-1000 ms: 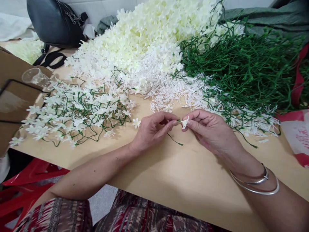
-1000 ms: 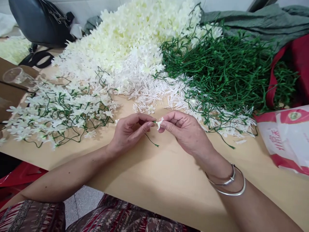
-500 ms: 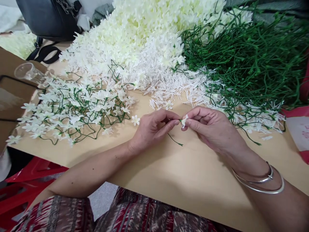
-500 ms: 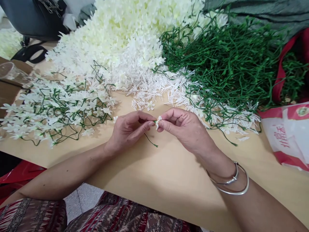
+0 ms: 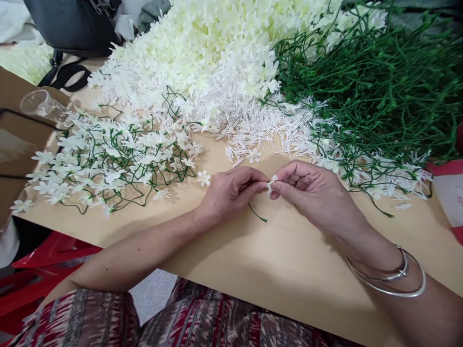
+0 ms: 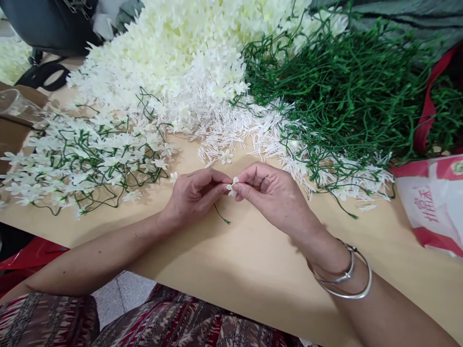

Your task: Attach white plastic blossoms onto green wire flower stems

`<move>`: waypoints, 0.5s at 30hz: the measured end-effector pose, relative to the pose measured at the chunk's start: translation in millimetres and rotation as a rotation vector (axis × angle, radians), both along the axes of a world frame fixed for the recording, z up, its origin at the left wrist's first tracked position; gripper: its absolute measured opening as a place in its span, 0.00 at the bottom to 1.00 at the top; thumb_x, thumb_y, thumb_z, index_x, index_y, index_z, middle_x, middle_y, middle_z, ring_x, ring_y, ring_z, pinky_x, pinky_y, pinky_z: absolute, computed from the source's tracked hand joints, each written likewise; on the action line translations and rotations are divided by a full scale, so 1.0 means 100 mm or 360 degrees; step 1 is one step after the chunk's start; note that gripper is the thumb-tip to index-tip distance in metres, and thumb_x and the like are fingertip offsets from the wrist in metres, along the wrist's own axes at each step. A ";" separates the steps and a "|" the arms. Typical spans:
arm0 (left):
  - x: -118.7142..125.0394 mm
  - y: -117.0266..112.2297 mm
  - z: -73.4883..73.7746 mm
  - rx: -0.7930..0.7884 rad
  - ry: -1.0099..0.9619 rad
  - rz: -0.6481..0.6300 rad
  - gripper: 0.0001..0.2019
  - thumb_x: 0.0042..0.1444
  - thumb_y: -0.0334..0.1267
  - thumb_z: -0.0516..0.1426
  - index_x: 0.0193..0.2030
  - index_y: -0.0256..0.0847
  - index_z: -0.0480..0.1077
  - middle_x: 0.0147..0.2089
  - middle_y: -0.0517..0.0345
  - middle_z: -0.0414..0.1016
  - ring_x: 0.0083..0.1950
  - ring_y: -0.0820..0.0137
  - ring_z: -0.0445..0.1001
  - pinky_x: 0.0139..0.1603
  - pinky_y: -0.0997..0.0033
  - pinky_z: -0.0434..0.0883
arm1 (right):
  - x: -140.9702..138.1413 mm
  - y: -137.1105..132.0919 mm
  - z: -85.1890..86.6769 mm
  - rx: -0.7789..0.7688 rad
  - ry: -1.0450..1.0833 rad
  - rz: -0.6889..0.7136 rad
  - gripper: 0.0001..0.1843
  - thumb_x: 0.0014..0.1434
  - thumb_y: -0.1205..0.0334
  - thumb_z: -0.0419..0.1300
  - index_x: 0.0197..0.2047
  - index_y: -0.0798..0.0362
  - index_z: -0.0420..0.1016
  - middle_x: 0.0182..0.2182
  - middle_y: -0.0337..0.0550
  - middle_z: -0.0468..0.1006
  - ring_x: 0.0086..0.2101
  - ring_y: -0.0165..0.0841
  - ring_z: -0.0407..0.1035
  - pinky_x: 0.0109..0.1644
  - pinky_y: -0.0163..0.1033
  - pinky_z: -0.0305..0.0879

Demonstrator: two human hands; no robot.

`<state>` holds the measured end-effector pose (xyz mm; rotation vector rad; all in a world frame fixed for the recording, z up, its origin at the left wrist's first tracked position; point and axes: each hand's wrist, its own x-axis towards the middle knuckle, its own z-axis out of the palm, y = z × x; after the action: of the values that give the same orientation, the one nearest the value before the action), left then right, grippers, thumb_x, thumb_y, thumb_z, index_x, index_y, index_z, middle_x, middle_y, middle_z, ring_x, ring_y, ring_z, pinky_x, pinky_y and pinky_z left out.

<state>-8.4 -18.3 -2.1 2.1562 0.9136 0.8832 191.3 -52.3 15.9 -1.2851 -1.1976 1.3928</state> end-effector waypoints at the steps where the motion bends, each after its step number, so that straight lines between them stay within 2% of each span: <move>1: 0.00 0.00 0.00 -0.0001 -0.0017 0.0009 0.10 0.71 0.43 0.60 0.43 0.40 0.78 0.36 0.57 0.84 0.34 0.75 0.80 0.36 0.78 0.73 | -0.01 0.00 0.00 -0.0003 0.0006 0.0001 0.08 0.56 0.57 0.72 0.31 0.46 0.77 0.25 0.38 0.82 0.24 0.32 0.73 0.25 0.37 0.68; 5: 0.00 -0.01 0.00 -0.0076 -0.0103 0.0020 0.09 0.70 0.41 0.61 0.42 0.39 0.78 0.35 0.56 0.85 0.33 0.74 0.81 0.35 0.77 0.73 | -0.02 0.01 -0.02 -0.0022 0.0047 0.0002 0.11 0.56 0.54 0.73 0.32 0.46 0.77 0.25 0.38 0.81 0.26 0.33 0.75 0.28 0.38 0.72; 9: 0.03 -0.02 0.01 -0.0318 -0.0209 0.0016 0.14 0.70 0.47 0.60 0.43 0.37 0.79 0.35 0.53 0.84 0.33 0.72 0.81 0.34 0.76 0.75 | 0.00 0.04 -0.05 -0.0060 0.0197 0.0004 0.14 0.54 0.49 0.76 0.33 0.45 0.78 0.26 0.38 0.82 0.27 0.33 0.76 0.33 0.40 0.76; 15: 0.10 -0.03 -0.02 -0.0580 -0.0434 -0.0028 0.19 0.69 0.52 0.61 0.48 0.36 0.80 0.41 0.49 0.85 0.39 0.70 0.83 0.41 0.73 0.79 | 0.07 0.08 -0.04 -0.0164 0.0396 0.0012 0.20 0.47 0.44 0.80 0.31 0.47 0.79 0.24 0.35 0.79 0.28 0.31 0.76 0.39 0.39 0.77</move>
<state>1.9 -21.5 -4.0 1.6854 0.8414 0.8973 198.7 -43.9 11.9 -1.1377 -0.9740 1.5854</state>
